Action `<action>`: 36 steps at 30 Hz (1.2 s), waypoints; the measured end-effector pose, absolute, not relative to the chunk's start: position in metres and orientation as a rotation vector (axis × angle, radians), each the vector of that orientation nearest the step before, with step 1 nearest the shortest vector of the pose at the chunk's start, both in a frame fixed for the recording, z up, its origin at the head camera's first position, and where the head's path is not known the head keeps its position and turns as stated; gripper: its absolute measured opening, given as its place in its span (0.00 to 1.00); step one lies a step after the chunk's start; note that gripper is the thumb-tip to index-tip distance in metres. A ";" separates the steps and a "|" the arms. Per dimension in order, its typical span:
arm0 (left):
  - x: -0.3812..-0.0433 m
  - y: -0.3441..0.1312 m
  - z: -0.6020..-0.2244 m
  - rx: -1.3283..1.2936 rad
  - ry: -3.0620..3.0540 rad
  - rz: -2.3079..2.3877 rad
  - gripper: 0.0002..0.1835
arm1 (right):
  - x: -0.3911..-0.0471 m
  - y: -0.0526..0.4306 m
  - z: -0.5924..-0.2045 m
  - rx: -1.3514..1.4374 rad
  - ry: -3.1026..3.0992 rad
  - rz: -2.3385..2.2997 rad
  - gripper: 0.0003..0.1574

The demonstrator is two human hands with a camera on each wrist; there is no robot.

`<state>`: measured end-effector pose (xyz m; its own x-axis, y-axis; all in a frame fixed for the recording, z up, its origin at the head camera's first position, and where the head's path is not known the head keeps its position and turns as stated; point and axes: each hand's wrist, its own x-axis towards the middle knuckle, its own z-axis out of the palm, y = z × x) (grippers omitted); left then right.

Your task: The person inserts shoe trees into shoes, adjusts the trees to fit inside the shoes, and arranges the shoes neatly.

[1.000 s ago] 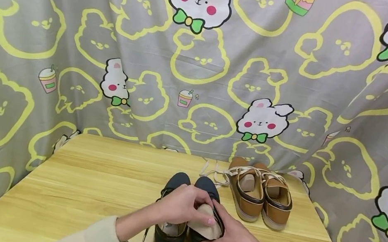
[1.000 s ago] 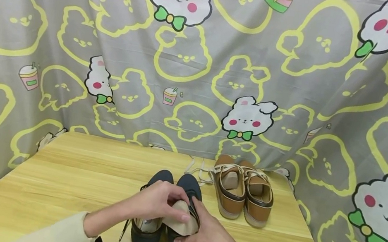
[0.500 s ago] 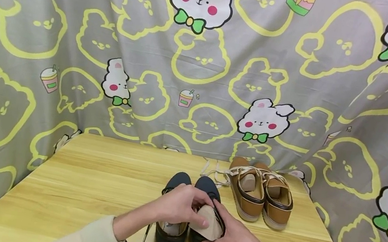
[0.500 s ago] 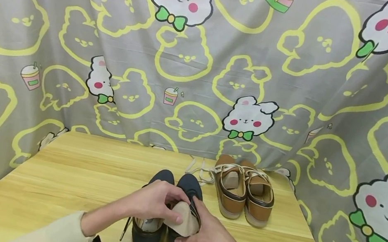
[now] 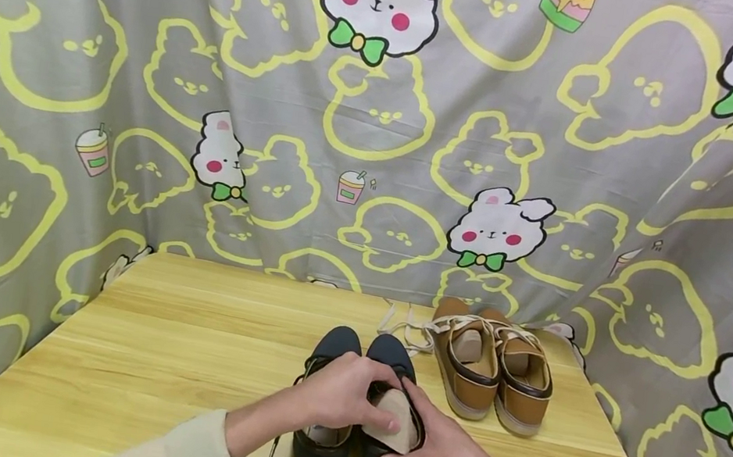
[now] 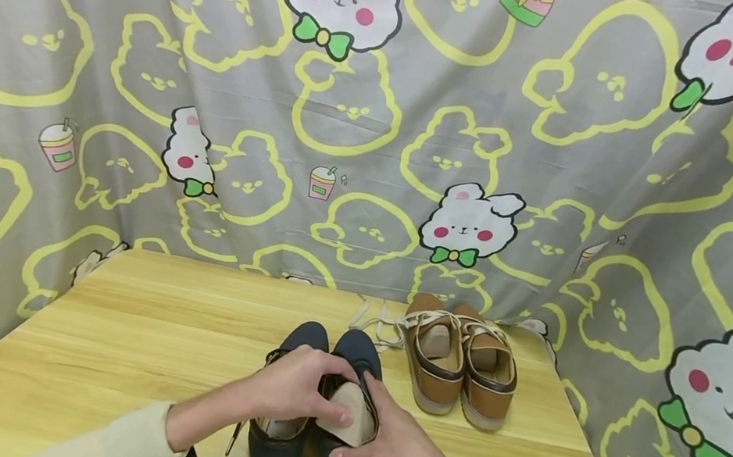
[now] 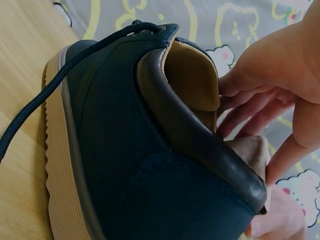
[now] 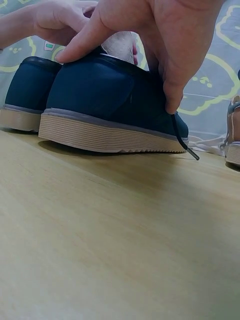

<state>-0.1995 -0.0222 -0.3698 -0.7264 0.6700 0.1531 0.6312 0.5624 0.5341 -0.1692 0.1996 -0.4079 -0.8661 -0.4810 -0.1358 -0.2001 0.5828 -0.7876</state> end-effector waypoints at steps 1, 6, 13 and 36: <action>-0.200 -0.022 -0.370 1.116 2.728 0.858 0.23 | -0.169 0.200 -0.408 -0.552 2.482 -1.171 0.74; -0.200 -0.024 -0.370 1.040 2.761 0.733 0.31 | -0.170 0.200 -0.408 -0.543 2.480 -1.167 0.74; -0.202 -0.023 -0.373 1.003 2.784 0.657 0.39 | -0.170 0.201 -0.408 -0.539 2.467 -1.183 0.74; -0.198 -0.025 -0.381 1.007 2.860 0.530 0.45 | -0.171 0.200 -0.409 -0.529 2.468 -1.183 0.73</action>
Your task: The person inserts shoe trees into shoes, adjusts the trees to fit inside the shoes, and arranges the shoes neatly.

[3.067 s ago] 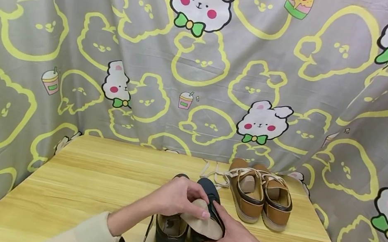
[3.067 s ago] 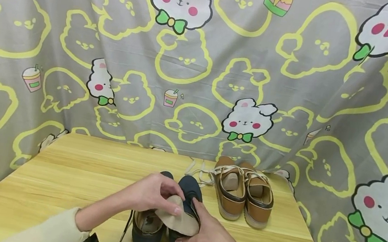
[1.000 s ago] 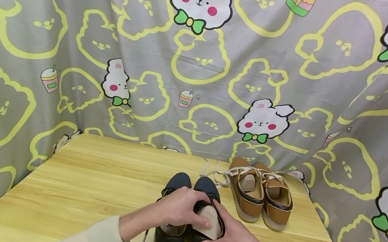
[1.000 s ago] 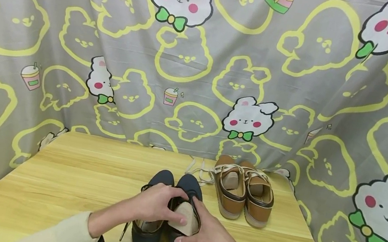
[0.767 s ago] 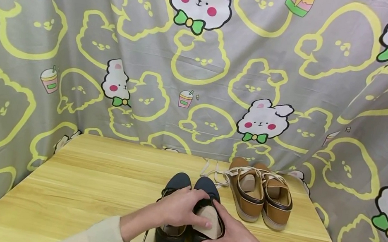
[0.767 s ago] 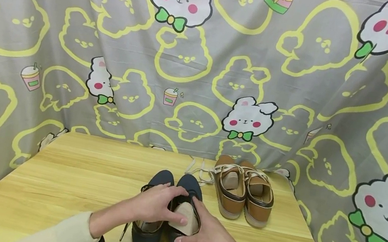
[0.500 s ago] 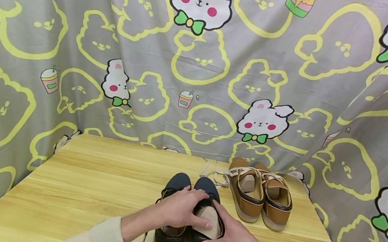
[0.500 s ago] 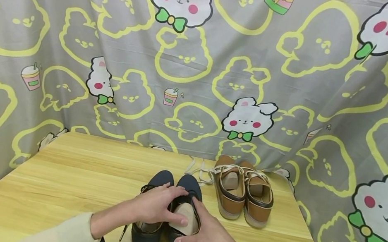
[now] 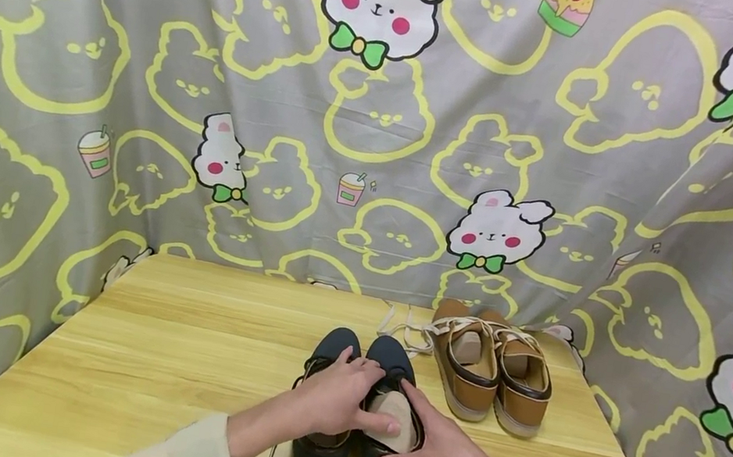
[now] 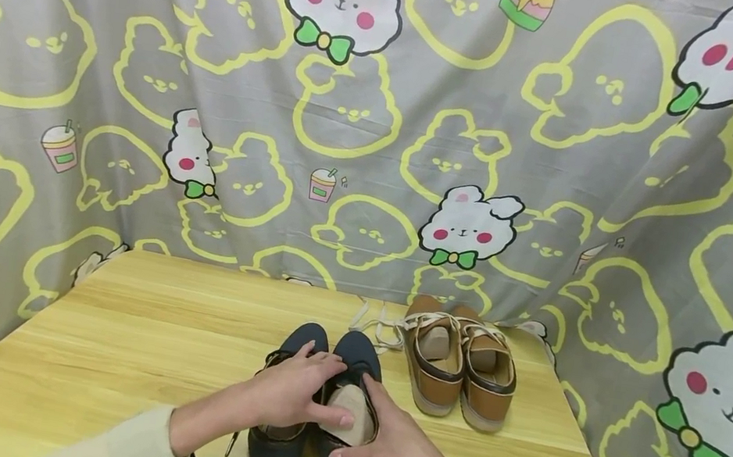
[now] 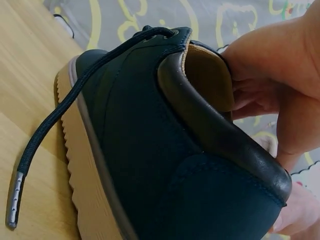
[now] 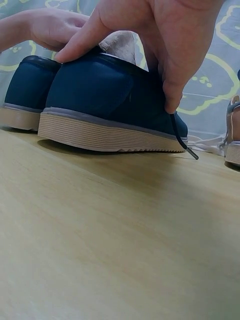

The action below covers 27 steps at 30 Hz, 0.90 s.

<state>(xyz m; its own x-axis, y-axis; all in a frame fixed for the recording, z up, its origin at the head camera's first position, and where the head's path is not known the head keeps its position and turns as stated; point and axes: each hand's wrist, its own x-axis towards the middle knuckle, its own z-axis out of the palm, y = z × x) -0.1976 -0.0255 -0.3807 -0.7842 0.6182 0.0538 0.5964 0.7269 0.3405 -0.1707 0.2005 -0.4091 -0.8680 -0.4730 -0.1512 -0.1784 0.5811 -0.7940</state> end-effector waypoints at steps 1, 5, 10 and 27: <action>-0.198 -0.026 -0.381 0.996 2.865 0.532 0.46 | -0.170 0.200 -0.409 -0.529 2.469 -1.181 0.73; -0.199 -0.030 -0.382 0.954 2.843 0.548 0.49 | -0.169 0.199 -0.409 -0.533 2.493 -1.156 0.73; -0.201 -0.034 -0.379 0.973 2.787 0.539 0.49 | -0.169 0.199 -0.408 -0.522 2.506 -1.136 0.73; -0.199 -0.031 -0.384 1.010 2.860 0.505 0.46 | -0.170 0.199 -0.409 -0.510 2.513 -1.136 0.73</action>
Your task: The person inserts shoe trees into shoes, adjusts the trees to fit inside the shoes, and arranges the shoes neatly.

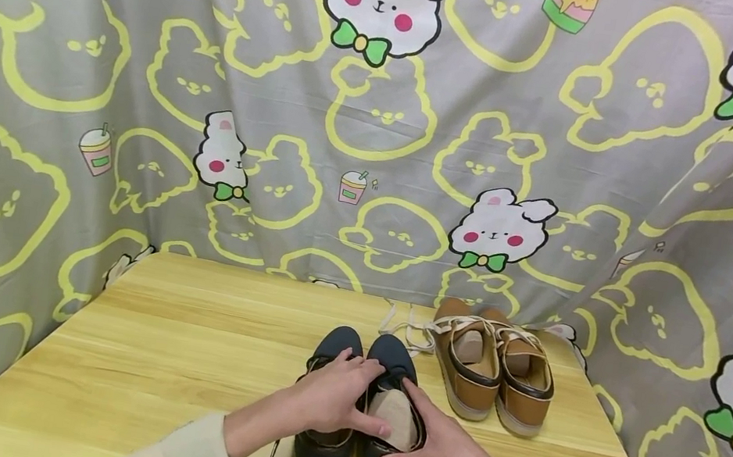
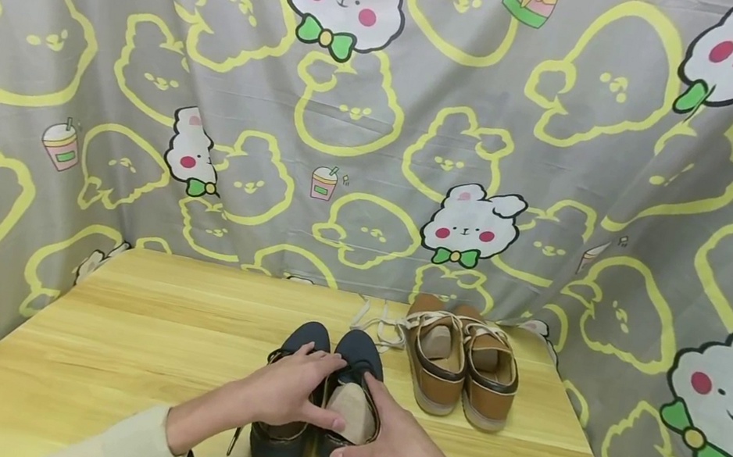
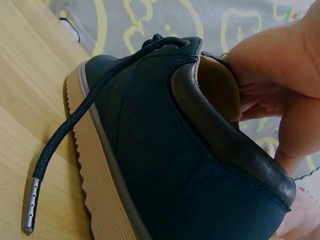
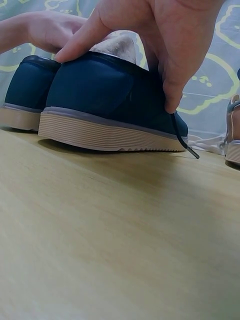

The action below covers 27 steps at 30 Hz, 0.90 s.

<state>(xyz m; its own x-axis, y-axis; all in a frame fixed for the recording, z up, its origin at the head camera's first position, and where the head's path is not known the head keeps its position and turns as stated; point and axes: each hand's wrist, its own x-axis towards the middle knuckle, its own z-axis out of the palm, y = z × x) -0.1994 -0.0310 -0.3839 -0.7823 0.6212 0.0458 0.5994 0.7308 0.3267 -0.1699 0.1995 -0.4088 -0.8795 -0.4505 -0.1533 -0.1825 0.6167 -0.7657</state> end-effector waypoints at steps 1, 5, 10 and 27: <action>-0.199 -0.030 -0.384 1.020 2.869 0.490 0.46 | -0.170 0.200 -0.409 -0.508 2.510 -1.141 0.73; -0.199 -0.024 -0.388 1.103 2.935 0.408 0.42 | -0.170 0.201 -0.410 -0.501 2.490 -1.170 0.73; -0.200 -0.018 -0.393 1.162 3.013 0.339 0.39 | -0.170 0.201 -0.410 -0.501 2.470 -1.192 0.73; -0.205 -0.027 -0.386 1.008 2.839 0.544 0.38 | -0.170 0.201 -0.410 -0.499 2.479 -1.188 0.74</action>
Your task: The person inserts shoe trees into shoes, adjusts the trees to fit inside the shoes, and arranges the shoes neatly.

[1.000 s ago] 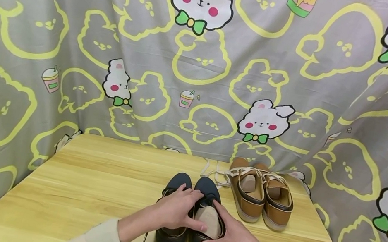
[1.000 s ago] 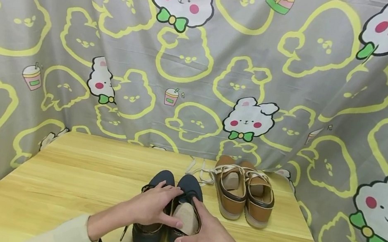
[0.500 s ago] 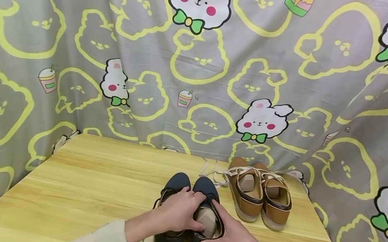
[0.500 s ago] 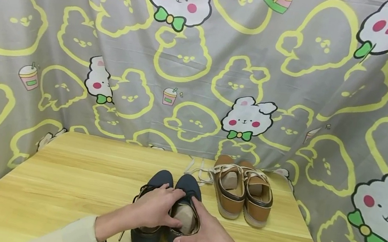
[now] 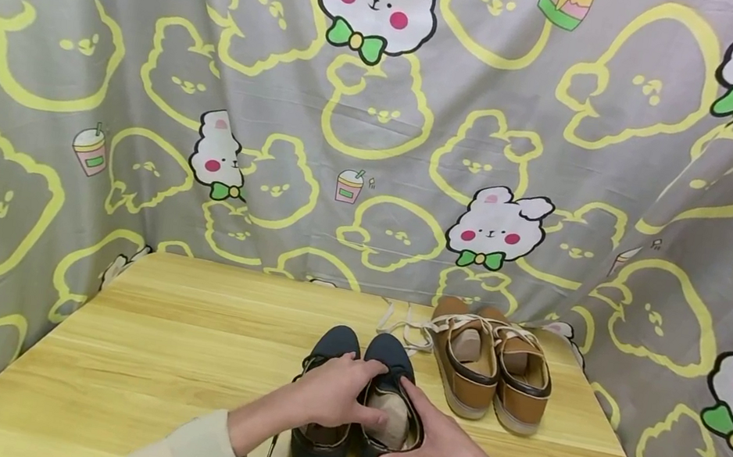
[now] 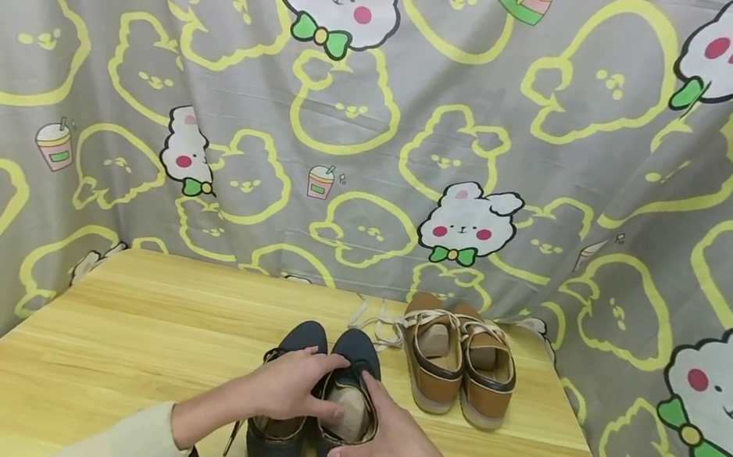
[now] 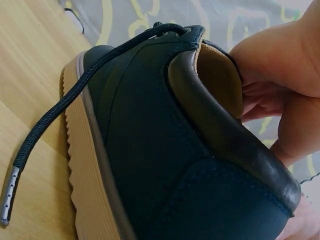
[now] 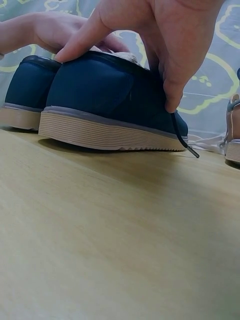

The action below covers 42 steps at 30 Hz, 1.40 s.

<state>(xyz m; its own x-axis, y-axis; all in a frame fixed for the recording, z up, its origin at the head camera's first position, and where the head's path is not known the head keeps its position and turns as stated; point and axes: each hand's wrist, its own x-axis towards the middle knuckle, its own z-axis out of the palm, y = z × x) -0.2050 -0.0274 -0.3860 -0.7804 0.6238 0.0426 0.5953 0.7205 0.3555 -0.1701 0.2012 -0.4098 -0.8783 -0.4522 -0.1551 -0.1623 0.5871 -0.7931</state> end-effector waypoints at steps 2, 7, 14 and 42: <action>-0.205 -0.028 -0.386 0.986 2.825 0.572 0.38 | -0.170 0.201 -0.410 -0.506 2.479 -1.189 0.74; -0.206 -0.030 -0.386 0.925 2.807 0.627 0.43 | -0.171 0.200 -0.411 -0.503 2.474 -1.190 0.73; -0.208 -0.032 -0.385 0.945 2.796 0.561 0.40 | -0.170 0.198 -0.411 -0.498 2.479 -1.191 0.74; -0.216 -0.028 -0.383 0.916 2.806 0.517 0.38 | -0.169 0.199 -0.408 -0.483 2.486 -1.172 0.72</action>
<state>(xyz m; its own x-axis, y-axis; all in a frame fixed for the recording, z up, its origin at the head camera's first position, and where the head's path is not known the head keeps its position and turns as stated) -0.2158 -0.0277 -0.3829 -0.8037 0.5943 -0.0307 0.5443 0.7550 0.3657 -0.1695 0.1990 -0.4079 -0.8808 -0.4436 -0.1655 -0.1545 0.5997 -0.7851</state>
